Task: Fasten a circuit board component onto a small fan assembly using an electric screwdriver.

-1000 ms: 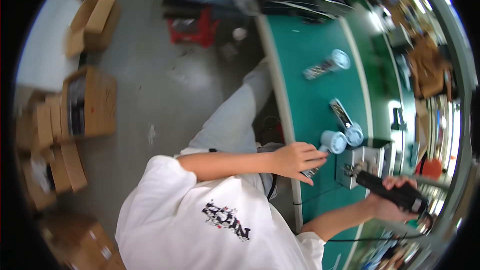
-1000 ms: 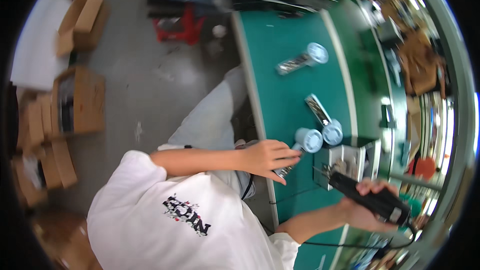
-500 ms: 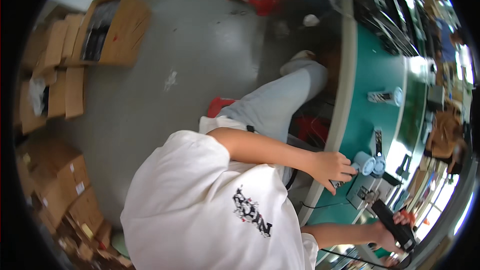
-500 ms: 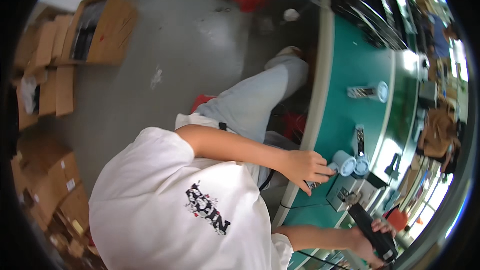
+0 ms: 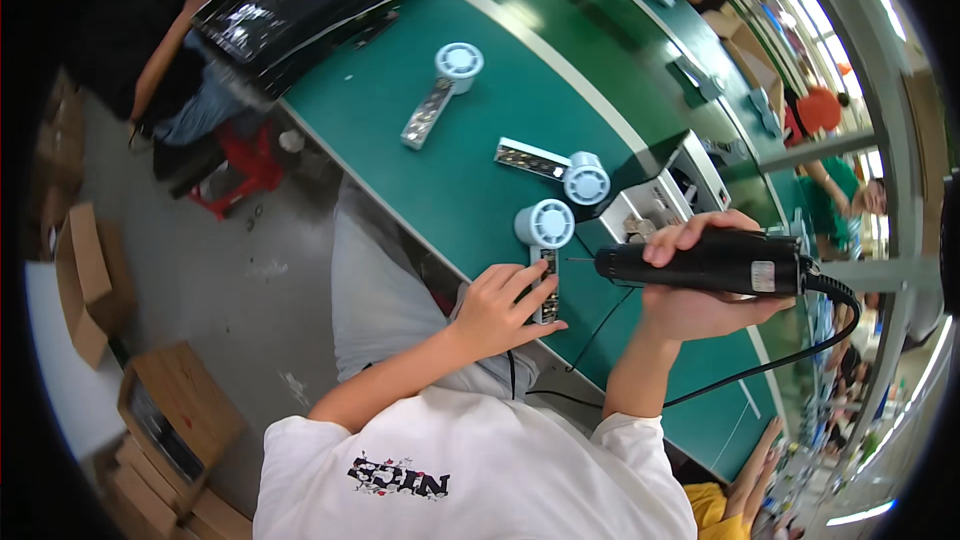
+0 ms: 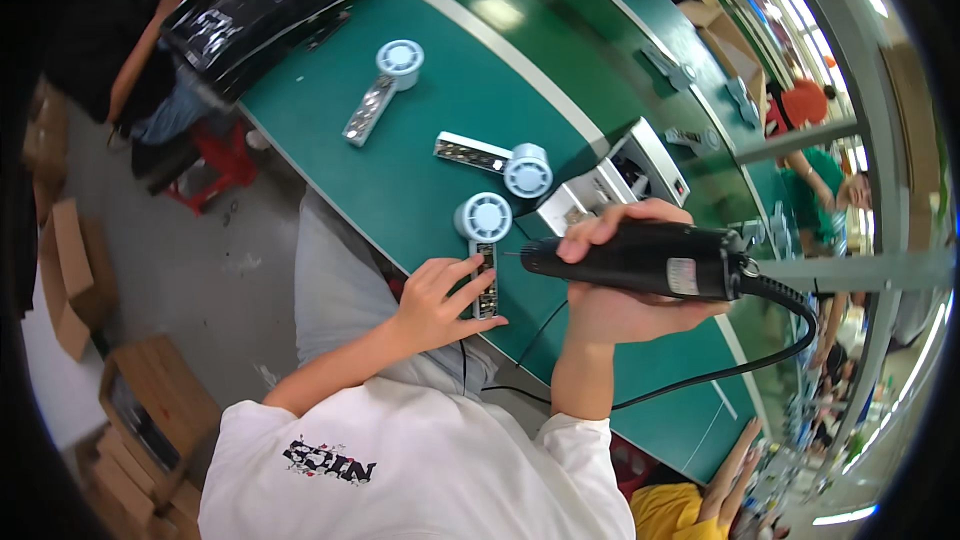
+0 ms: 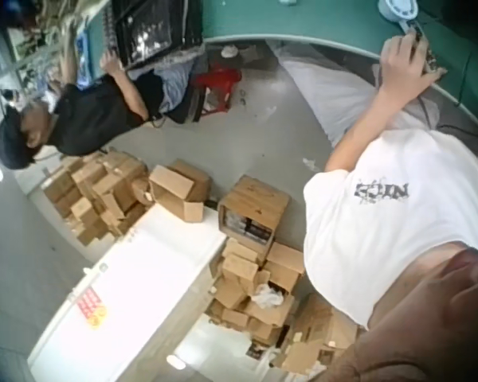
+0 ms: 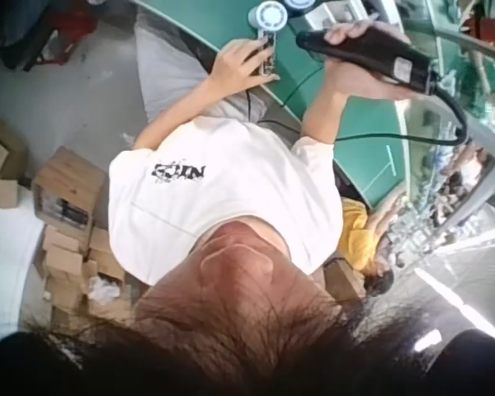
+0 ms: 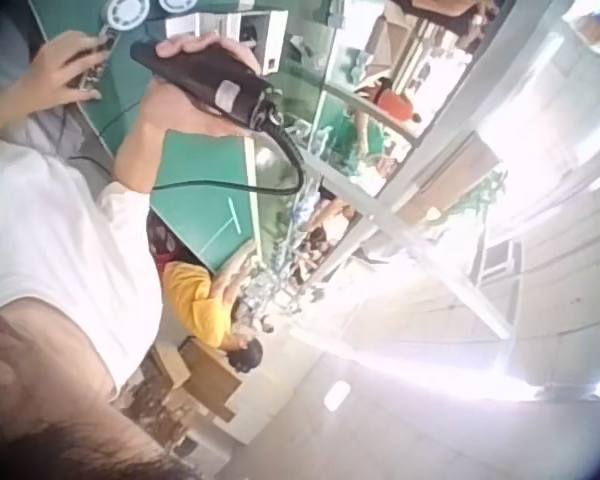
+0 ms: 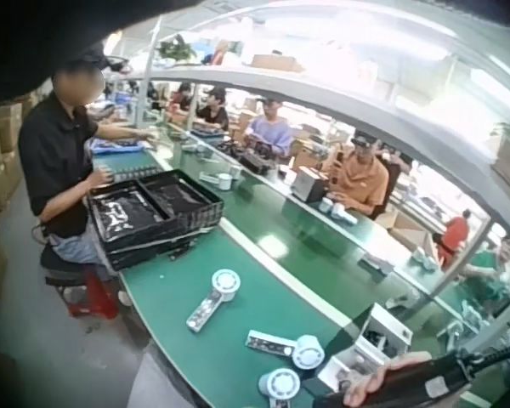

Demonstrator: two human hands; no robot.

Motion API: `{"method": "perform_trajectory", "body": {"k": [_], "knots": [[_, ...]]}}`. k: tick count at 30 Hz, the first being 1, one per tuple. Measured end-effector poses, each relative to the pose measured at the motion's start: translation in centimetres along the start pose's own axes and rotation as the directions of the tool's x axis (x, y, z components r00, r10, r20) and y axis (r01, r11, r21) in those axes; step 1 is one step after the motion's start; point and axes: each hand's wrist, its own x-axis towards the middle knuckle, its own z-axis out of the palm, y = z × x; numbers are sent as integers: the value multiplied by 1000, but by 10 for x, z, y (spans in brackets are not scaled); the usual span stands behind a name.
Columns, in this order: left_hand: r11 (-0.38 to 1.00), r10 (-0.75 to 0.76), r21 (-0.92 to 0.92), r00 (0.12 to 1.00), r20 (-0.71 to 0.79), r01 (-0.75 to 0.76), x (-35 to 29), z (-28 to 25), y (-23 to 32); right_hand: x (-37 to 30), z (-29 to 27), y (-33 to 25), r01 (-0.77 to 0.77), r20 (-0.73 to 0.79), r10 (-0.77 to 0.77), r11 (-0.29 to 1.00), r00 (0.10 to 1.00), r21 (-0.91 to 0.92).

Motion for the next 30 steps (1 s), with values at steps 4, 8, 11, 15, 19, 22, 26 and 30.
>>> {"method": "perform_trajectory", "body": {"k": [4,8,11,15,19,22,26,30], "knots": [[1000,10,26,1000,15,-11,2,1,0,3,-5,12,-10,4,9,999,1000,53],[999,29,24,999,19,-30,4,4,-3,3,-11,18,-11,32,10,999,999,41],[999,27,18,999,35,-27,4,4,-5,3,-7,19,-14,8,13,999,1000,41],[999,29,31,999,31,-30,5,3,-5,4,-8,25,-14,35,15,999,999,-34],[999,33,26,999,43,-34,3,5,-7,3,-8,26,-6,35,7,999,999,-32],[999,34,22,999,41,-35,4,5,-7,-1,-7,29,-8,92,6,1000,996,18],[999,40,14,999,34,-40,2,4,-10,-3,-4,35,-26,110,22,999,994,33],[999,39,29,998,43,-40,3,1,-8,-1,-3,35,-53,115,45,996,992,70]]}}
